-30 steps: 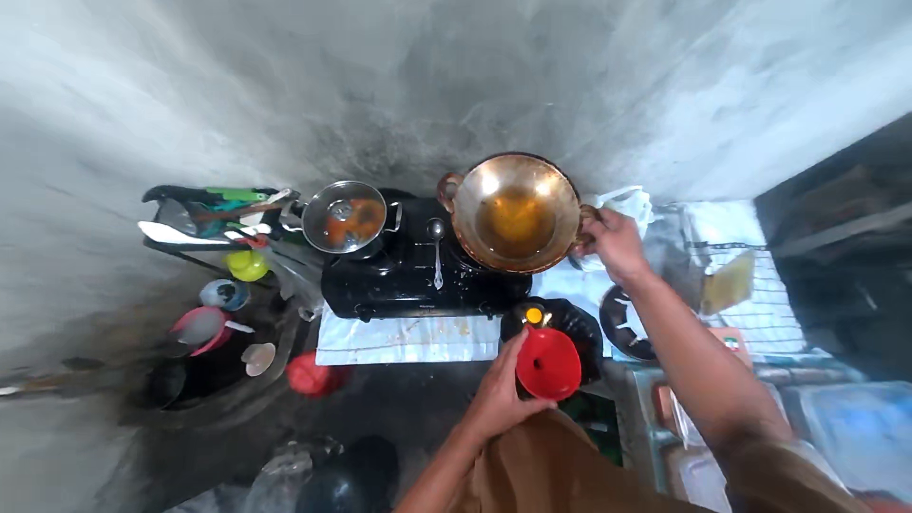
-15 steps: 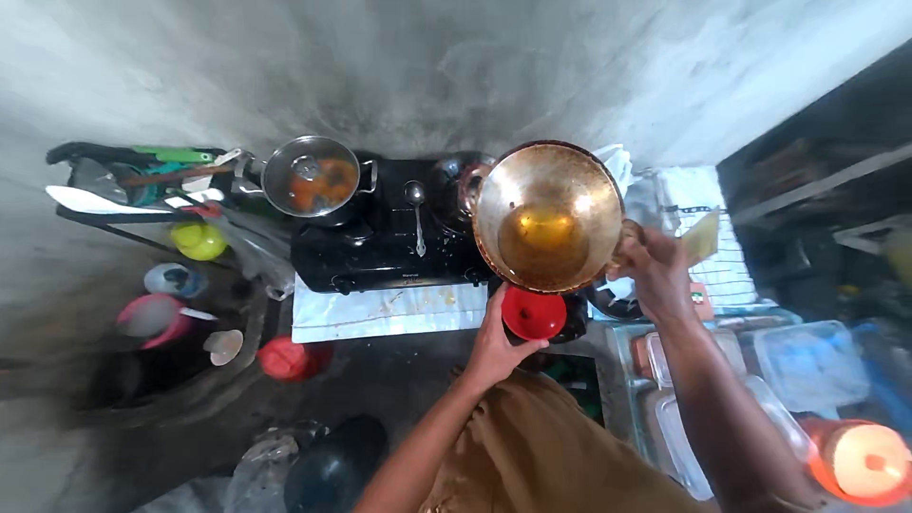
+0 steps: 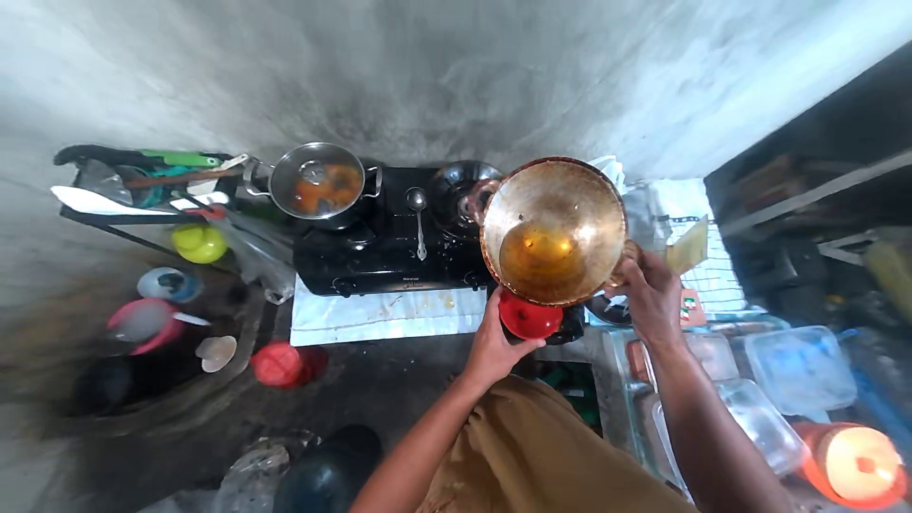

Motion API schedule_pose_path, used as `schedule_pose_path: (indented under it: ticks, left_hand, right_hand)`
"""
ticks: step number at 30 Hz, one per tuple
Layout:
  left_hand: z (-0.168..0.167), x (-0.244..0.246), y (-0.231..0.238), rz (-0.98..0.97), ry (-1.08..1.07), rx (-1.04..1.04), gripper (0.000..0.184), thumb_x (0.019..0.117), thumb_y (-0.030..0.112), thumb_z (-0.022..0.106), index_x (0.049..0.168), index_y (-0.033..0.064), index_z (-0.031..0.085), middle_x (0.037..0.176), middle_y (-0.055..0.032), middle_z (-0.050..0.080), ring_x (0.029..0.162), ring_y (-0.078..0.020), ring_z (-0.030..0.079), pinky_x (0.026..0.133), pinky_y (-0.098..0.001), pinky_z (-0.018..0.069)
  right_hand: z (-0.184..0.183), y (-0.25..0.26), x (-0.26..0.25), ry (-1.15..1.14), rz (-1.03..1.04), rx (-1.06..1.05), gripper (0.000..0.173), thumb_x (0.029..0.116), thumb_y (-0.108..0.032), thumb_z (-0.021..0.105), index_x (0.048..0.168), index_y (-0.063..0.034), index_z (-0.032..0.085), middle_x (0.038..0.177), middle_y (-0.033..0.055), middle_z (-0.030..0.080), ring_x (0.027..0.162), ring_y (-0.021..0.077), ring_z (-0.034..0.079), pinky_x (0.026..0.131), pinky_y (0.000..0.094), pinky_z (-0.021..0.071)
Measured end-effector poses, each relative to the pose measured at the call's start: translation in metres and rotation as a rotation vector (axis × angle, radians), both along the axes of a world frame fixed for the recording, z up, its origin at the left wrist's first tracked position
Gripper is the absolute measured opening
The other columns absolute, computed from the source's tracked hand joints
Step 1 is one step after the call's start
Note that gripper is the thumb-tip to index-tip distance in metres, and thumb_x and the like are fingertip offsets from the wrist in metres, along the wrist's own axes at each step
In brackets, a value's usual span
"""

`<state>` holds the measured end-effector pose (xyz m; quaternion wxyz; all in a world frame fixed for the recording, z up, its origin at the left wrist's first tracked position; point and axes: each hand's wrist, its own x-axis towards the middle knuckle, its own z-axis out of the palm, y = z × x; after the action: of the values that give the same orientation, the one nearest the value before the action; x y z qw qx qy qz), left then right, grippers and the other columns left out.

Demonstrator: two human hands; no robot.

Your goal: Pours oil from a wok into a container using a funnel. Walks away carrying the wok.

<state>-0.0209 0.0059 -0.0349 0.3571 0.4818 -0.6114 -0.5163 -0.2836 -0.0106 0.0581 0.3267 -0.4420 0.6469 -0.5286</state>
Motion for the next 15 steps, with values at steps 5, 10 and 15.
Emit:
schedule_pose_path:
  ticks: [5, 10, 15]
  left_hand:
    - [0.0009, 0.0002, 0.0008, 0.0, -0.005, -0.005, 0.12, 0.0689, 0.044, 0.094, 0.159, 0.0072, 0.025, 0.153, -0.0125, 0.048, 0.139, -0.0156, 0.05, 0.115, -0.036, 0.0454]
    - [-0.0016, 0.0021, 0.0002, -0.008, 0.007, -0.035, 0.12, 0.0693, 0.044, 0.094, 0.16, 0.0076, 0.025, 0.153, -0.012, 0.048, 0.139, -0.0153, 0.05, 0.116, -0.0363, 0.0455]
    - [0.001, 0.0038, -0.0016, -0.01, -0.011, -0.045, 0.119, 0.0694, 0.043, 0.094, 0.159, 0.0076, 0.025, 0.153, -0.0128, 0.048, 0.14, -0.0164, 0.049, 0.116, -0.0374, 0.0445]
  right_hand:
    - [0.0034, 0.0011, 0.0018, 0.036, -0.02, 0.009, 0.025, 0.1049, -0.014, 0.053, 0.124, -0.0009, 0.061, 0.091, 0.0094, 0.072, 0.067, 0.0211, 0.072, 0.063, 0.0396, 0.0657]
    - [0.0058, 0.0011, 0.0032, 0.031, -0.03, 0.021, 0.024, 0.1052, -0.014, 0.053, 0.123, -0.0009, 0.061, 0.089, 0.0098, 0.071, 0.065, 0.0222, 0.072, 0.063, 0.0396, 0.0654]
    - [0.01, -0.0005, 0.0032, 0.032, -0.038, 0.039, 0.023, 0.1053, -0.013, 0.052, 0.123, 0.0, 0.06, 0.09, 0.0098, 0.071, 0.065, 0.0208, 0.072, 0.062, 0.0388, 0.0652]
